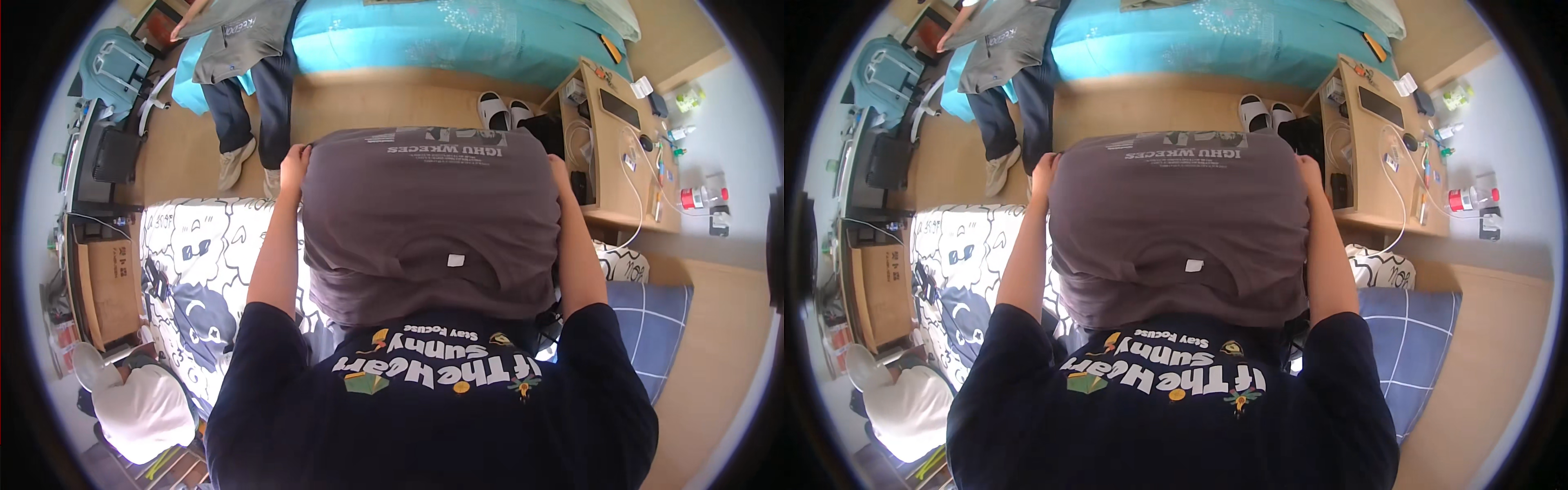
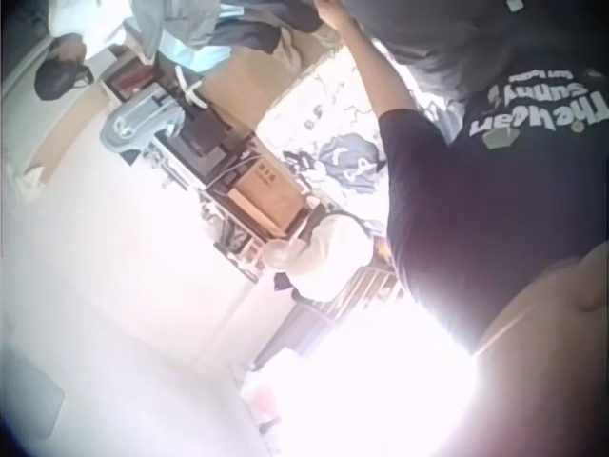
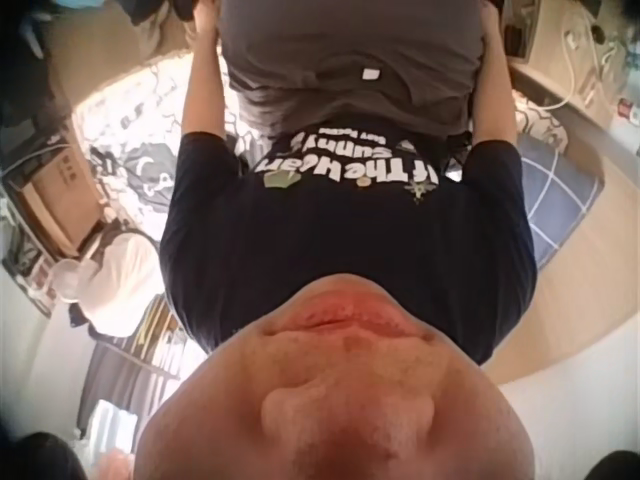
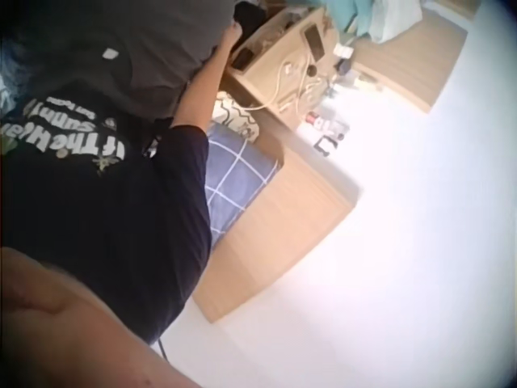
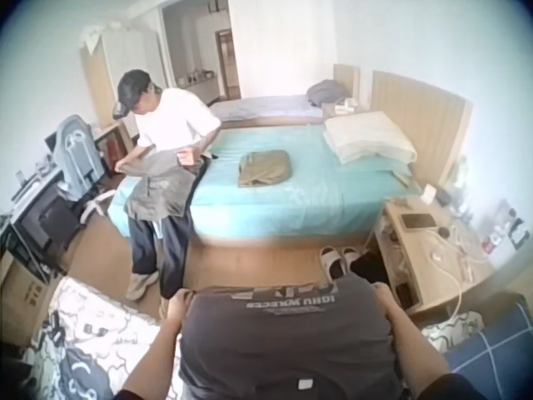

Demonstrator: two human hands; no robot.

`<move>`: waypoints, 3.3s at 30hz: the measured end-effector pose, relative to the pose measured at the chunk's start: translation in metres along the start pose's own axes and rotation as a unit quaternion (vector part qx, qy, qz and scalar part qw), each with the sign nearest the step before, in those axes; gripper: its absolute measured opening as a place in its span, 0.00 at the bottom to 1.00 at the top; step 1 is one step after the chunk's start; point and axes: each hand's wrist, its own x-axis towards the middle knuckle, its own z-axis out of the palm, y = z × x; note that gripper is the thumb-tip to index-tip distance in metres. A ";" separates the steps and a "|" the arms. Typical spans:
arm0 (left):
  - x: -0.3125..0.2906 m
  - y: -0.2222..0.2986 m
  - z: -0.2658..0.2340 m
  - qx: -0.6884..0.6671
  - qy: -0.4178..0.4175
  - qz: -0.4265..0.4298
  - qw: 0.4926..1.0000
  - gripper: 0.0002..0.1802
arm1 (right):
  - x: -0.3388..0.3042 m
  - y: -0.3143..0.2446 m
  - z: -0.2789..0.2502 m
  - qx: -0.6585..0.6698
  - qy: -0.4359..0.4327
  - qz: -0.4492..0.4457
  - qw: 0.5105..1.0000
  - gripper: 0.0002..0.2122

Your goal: Fold a grey t-shirt while sitting on a bed.

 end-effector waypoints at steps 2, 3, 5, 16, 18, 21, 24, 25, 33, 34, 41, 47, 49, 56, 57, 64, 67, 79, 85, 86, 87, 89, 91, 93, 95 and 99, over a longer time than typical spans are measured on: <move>-0.003 0.014 -0.014 -0.002 -0.004 -0.044 0.999 0.21 | -0.010 -0.020 -0.017 0.029 0.033 0.068 0.997 0.18; -0.006 0.027 -0.028 -0.063 0.014 -0.046 0.997 0.23 | -0.021 -0.038 -0.026 0.008 0.076 0.019 0.997 0.18; -0.025 0.070 -0.050 -0.007 0.113 0.014 0.994 0.22 | -0.043 -0.085 -0.045 -0.025 0.181 -0.073 0.980 0.19; -0.187 0.172 -0.111 -0.046 -0.337 0.423 0.840 0.20 | -0.211 -0.208 -0.061 -0.025 -0.172 -0.420 0.891 0.18; -0.193 0.158 -0.109 -0.032 -0.322 0.400 0.858 0.19 | -0.228 -0.198 -0.068 -0.057 -0.232 -0.402 0.884 0.19; -0.200 0.145 -0.105 -0.031 -0.282 0.389 0.877 0.16 | -0.238 -0.181 -0.069 -0.088 -0.235 -0.398 0.883 0.19; -0.200 0.146 -0.108 -0.077 -0.280 0.320 0.902 0.14 | -0.234 -0.168 -0.066 -0.092 -0.182 -0.427 0.881 0.16; -0.197 0.147 -0.111 -0.099 -0.284 0.287 0.909 0.14 | -0.233 -0.166 -0.067 -0.070 -0.164 -0.389 0.904 0.15; -0.172 0.168 -0.160 -0.139 -0.172 0.260 0.940 0.14 | -0.226 -0.190 -0.100 0.080 0.041 -0.278 0.956 0.13; -0.173 0.171 -0.165 -0.135 -0.167 0.249 0.944 0.15 | -0.228 -0.191 -0.103 0.084 0.046 -0.276 0.956 0.14; -0.235 0.154 -0.156 -0.018 -0.306 0.407 0.860 0.13 | -0.277 -0.147 -0.097 -0.017 -0.050 -0.427 0.903 0.14; -0.266 0.082 -0.151 -0.194 -0.421 0.104 0.880 0.11 | -0.315 -0.084 -0.069 0.183 -0.038 -0.110 0.976 0.15; -0.253 0.057 -0.137 -0.246 -0.208 -0.088 0.943 0.20 | -0.309 -0.066 -0.067 0.304 -0.035 0.075 0.949 0.18; -0.253 0.015 -0.096 -0.512 -0.239 -0.253 0.785 0.27 | -0.296 -0.046 -0.090 0.325 -0.306 0.207 0.871 0.08; -0.256 0.013 -0.099 -0.505 -0.251 -0.252 0.786 0.27 | -0.297 -0.048 -0.093 0.361 -0.300 0.204 0.859 0.09; -0.268 -0.019 -0.121 -0.630 -0.213 -0.243 0.706 0.22 | -0.308 -0.065 -0.074 0.315 -0.233 0.280 0.876 0.26; -0.266 -0.040 -0.124 -0.715 -0.197 -0.257 0.620 0.18 | -0.301 -0.059 -0.067 0.249 -0.223 0.221 0.916 0.28; -0.281 -0.033 -0.132 -0.657 -0.167 -0.226 0.700 0.17 | -0.288 -0.042 -0.083 0.411 -0.248 0.334 0.811 0.11; -0.269 -0.037 -0.161 -0.626 -0.244 -0.205 0.712 0.18 | -0.286 -0.035 -0.130 0.497 -0.144 0.225 0.826 0.15; -0.269 -0.039 -0.165 -0.624 -0.252 -0.171 0.720 0.18 | -0.289 -0.031 -0.138 0.510 -0.143 0.178 0.829 0.16; -0.270 -0.041 -0.165 -0.519 -0.254 -0.200 0.791 0.19 | -0.293 -0.026 -0.141 0.423 -0.128 0.216 0.871 0.18; -0.270 -0.044 -0.162 -0.343 -0.251 -0.190 0.885 0.21 | -0.295 -0.015 -0.140 0.272 -0.145 0.229 0.923 0.21; -0.264 -0.046 -0.150 -0.207 -0.339 -0.184 0.899 0.19 | -0.293 -0.008 -0.132 0.074 -0.159 0.226 0.958 0.22; -0.253 -0.047 -0.137 -0.230 -0.396 -0.128 0.879 0.17 | -0.283 -0.013 -0.114 -0.003 -0.183 0.203 0.962 0.22; -0.225 -0.046 -0.123 -0.294 -0.325 -0.157 0.885 0.22 | -0.264 -0.035 -0.110 -0.141 -0.097 0.145 0.974 0.22; -0.168 -0.031 -0.086 -0.516 -0.385 -0.379 0.665 0.29 | -0.224 -0.123 -0.098 -0.146 0.070 -0.141 0.977 0.18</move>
